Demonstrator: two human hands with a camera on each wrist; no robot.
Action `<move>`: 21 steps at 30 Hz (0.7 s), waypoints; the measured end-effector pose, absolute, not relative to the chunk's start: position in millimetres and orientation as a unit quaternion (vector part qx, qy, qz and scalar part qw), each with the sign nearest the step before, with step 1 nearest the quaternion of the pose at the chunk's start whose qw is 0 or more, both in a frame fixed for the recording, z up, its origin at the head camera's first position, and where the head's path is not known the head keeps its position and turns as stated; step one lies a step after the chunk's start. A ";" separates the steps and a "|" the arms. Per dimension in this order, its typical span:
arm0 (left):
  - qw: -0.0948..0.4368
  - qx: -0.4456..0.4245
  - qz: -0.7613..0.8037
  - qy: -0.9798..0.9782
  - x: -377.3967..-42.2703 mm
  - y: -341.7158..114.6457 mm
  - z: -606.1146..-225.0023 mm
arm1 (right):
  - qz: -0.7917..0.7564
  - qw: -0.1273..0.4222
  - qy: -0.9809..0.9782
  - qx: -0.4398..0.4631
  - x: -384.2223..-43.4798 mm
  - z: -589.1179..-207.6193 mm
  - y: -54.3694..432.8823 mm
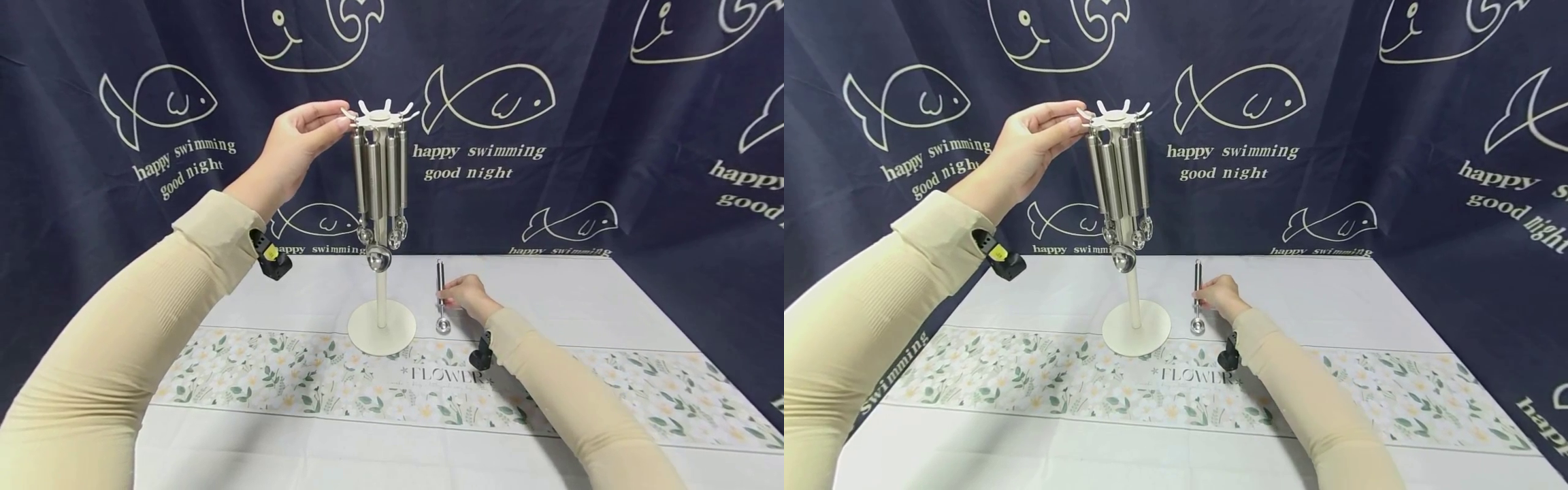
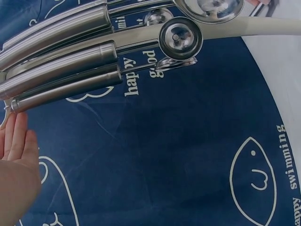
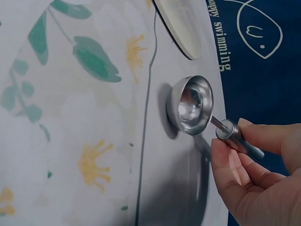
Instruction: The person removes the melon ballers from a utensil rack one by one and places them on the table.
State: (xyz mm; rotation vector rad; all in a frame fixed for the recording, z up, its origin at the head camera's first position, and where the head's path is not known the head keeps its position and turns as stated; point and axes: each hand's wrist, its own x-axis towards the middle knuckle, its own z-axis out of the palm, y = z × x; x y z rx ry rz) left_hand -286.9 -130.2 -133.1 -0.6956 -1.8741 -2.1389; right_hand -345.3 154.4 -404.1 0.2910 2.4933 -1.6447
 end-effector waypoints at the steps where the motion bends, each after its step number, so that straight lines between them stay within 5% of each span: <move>1: 0.107 -0.235 -0.726 -0.638 -286.9 -130.2 -133.1 | -0.542 0.072 0.831 0.099 -346.0 -405.2 154.3; 21: 0.110 -0.234 -0.732 -0.630 -291.0 -130.8 -134.4 | -0.526 0.086 0.838 0.119 -353.7 -412.9 152.6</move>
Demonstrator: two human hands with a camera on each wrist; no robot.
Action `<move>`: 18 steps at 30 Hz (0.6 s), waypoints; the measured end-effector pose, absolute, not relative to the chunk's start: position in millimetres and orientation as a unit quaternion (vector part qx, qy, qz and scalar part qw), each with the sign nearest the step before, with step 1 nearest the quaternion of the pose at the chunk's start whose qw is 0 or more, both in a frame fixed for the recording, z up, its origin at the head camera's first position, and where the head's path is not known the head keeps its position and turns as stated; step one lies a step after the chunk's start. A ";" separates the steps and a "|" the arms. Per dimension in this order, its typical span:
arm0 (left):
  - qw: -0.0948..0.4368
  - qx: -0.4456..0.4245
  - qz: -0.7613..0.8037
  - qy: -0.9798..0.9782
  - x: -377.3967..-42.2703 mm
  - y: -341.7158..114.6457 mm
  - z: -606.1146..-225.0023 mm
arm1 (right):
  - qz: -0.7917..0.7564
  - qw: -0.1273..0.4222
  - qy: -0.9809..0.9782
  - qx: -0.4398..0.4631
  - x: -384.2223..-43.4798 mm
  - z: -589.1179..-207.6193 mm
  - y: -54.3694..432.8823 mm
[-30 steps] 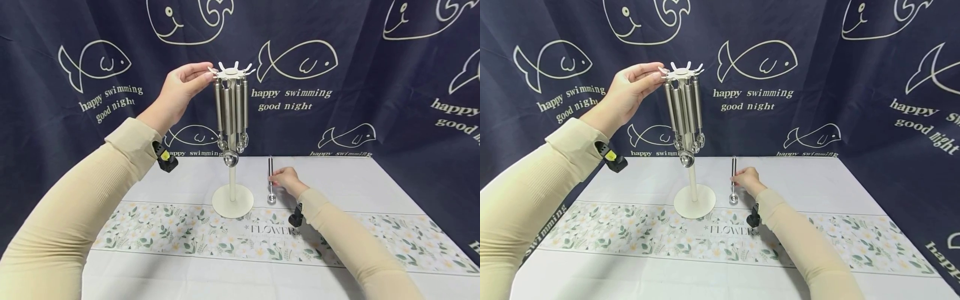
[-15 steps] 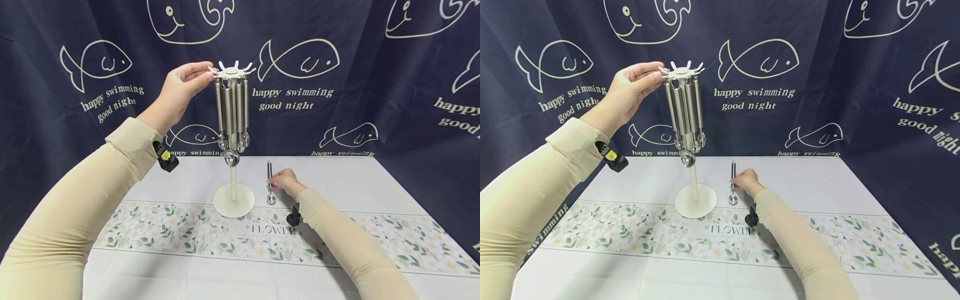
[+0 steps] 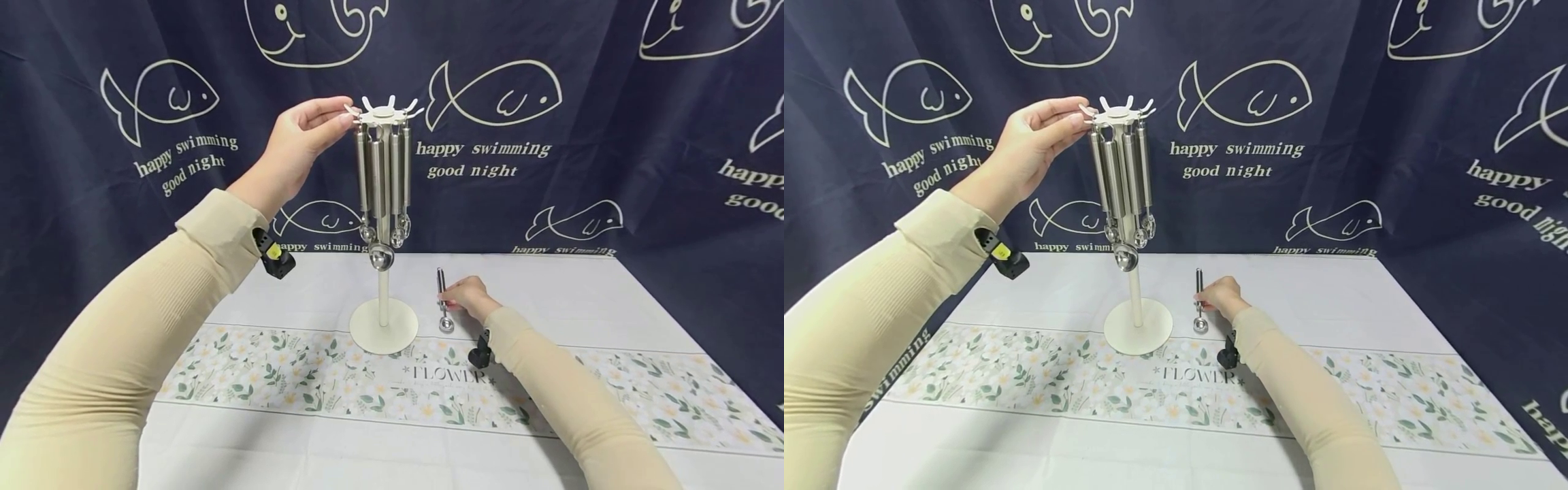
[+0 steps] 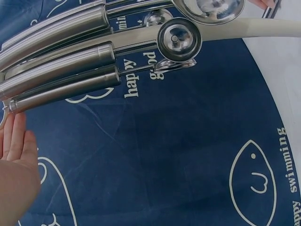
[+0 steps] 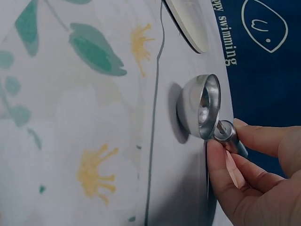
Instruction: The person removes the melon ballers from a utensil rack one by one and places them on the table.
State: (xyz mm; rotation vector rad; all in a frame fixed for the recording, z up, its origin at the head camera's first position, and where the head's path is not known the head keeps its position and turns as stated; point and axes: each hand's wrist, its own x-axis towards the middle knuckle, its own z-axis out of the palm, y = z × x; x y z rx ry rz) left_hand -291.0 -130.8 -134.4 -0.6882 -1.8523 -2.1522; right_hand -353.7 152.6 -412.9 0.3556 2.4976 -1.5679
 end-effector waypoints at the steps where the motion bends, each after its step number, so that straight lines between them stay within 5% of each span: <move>1: 0.110 -0.233 -0.732 -0.631 -291.1 -130.7 -134.5 | -0.523 0.084 0.840 0.119 -353.6 -413.1 152.5; 18: 0.119 -0.238 -0.736 -0.622 -292.7 -129.4 -138.8 | -0.452 0.092 0.870 0.173 -362.0 -414.2 144.5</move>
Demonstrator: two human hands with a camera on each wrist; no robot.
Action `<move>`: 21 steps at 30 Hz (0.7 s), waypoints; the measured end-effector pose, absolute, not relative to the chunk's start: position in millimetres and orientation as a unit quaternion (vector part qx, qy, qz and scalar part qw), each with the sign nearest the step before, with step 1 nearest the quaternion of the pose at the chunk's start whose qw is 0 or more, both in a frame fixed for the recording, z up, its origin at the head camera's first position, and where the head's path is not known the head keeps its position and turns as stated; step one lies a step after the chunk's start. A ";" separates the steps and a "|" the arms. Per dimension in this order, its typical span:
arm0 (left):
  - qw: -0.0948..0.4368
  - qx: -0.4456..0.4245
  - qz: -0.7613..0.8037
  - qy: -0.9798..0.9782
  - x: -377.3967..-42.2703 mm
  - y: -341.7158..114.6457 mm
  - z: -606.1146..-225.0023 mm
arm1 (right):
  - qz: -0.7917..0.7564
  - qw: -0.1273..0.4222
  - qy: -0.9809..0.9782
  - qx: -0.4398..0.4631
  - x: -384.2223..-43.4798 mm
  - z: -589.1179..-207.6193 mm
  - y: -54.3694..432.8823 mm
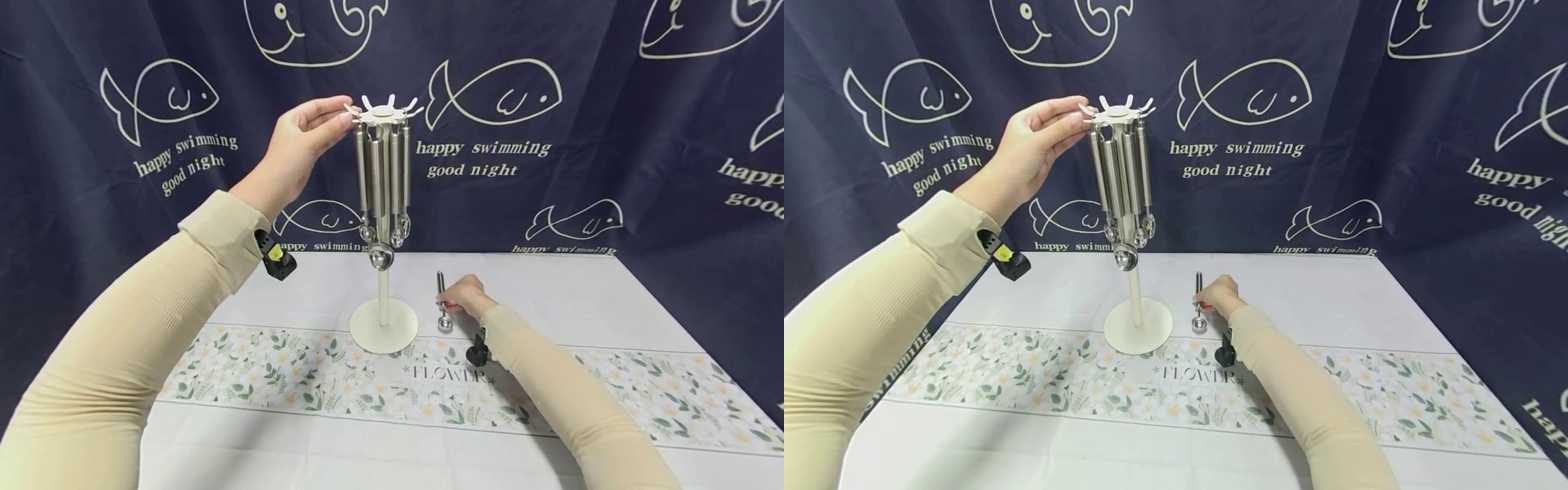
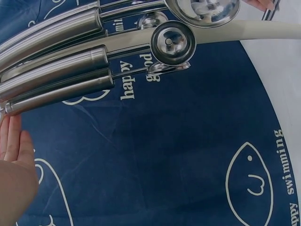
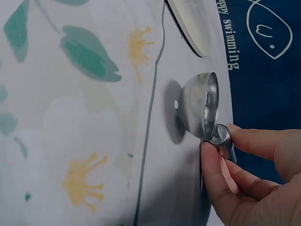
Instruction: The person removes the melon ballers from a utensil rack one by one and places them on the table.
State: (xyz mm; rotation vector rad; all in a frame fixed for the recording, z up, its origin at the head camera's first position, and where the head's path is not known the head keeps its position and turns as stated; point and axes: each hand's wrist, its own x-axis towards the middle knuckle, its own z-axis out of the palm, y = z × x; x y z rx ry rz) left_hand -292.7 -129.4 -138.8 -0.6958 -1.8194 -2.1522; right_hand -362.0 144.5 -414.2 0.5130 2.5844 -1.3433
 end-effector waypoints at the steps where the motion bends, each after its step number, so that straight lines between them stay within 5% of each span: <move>1: 0.119 -0.239 -0.736 -0.622 -292.6 -129.2 -138.6 | -0.450 0.090 0.871 0.173 -362.1 -413.7 144.4; 21: 0.129 -0.240 -0.731 -0.626 -291.9 -128.7 -139.8 | -0.522 0.097 0.831 0.165 -355.4 -416.3 151.7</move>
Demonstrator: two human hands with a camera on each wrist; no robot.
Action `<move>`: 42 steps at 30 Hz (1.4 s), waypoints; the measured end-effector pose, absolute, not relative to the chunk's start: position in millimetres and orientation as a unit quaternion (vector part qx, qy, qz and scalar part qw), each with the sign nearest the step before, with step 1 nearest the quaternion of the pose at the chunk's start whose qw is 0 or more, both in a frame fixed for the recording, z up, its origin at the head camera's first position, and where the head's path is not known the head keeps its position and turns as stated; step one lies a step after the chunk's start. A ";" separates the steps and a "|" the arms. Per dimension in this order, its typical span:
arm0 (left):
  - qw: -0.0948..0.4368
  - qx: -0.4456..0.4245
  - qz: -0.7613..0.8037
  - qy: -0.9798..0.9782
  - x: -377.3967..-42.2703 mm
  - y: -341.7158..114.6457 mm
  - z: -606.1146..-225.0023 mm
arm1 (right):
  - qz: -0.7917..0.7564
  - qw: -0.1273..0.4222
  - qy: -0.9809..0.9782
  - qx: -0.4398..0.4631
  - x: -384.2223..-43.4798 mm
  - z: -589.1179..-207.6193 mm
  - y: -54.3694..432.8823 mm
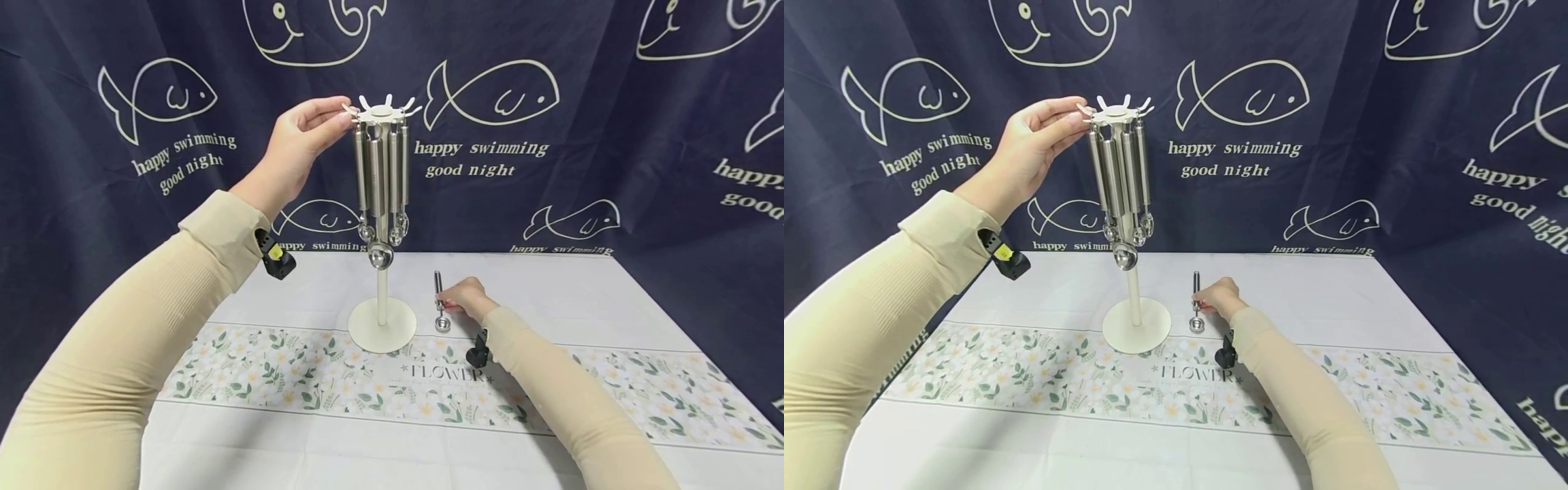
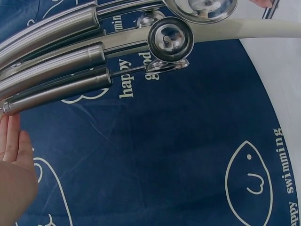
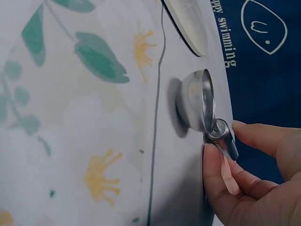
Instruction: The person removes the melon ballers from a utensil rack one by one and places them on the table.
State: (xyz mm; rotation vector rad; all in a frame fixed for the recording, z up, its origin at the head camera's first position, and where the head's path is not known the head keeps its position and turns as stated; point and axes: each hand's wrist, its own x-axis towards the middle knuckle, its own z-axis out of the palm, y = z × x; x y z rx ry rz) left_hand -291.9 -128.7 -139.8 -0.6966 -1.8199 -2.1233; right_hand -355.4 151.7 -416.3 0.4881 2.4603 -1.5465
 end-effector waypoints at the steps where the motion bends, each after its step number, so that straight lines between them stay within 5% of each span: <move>1: 0.130 -0.239 -0.730 -0.627 -291.7 -128.8 -139.8 | -0.531 0.098 0.825 0.166 -355.5 -415.8 152.5; 15: 0.138 -0.249 -0.710 -0.644 -291.3 -130.8 -137.1 | -0.631 0.069 0.769 0.071 -358.0 -376.7 170.9; 42: 0.132 -0.238 -0.702 -0.658 -289.6 -130.2 -136.4 | -0.746 0.118 0.652 -0.068 -344.5 -268.9 142.9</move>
